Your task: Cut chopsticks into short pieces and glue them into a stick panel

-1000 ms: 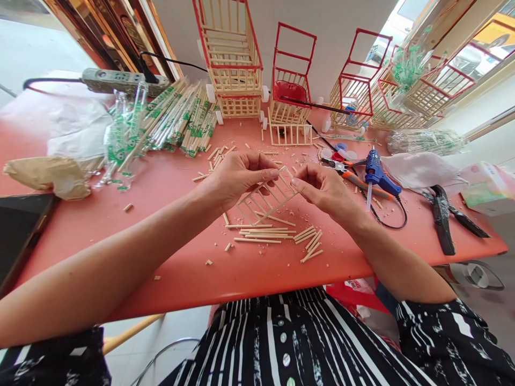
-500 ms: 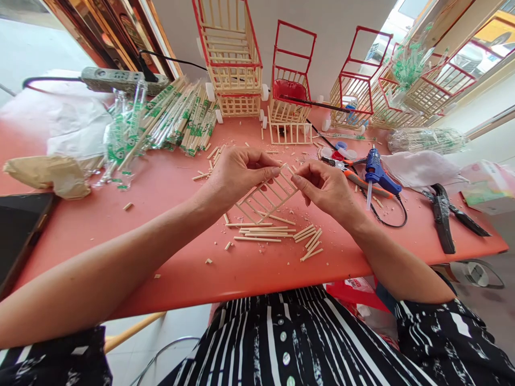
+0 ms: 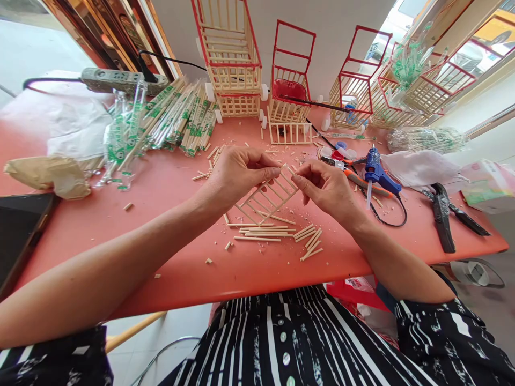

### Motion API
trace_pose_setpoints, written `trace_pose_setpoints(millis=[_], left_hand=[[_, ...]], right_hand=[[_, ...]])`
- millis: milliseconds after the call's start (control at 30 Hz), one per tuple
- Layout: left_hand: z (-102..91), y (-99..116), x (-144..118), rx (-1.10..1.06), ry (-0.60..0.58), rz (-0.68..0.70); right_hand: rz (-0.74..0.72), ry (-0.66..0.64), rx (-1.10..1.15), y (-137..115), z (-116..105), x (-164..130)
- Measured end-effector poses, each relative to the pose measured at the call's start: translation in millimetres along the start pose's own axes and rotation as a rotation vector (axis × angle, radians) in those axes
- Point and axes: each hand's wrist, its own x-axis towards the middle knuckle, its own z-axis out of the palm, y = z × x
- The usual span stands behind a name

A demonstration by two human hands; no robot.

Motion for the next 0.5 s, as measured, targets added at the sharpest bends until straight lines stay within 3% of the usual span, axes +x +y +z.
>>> trace_pose_setpoints(millis=[500], left_hand=[[-0.1,-0.5,-0.6,0.036,0.005,0.010]], right_hand=[[0.020,0.008,-0.012,-1.9,1.0,-0.6]])
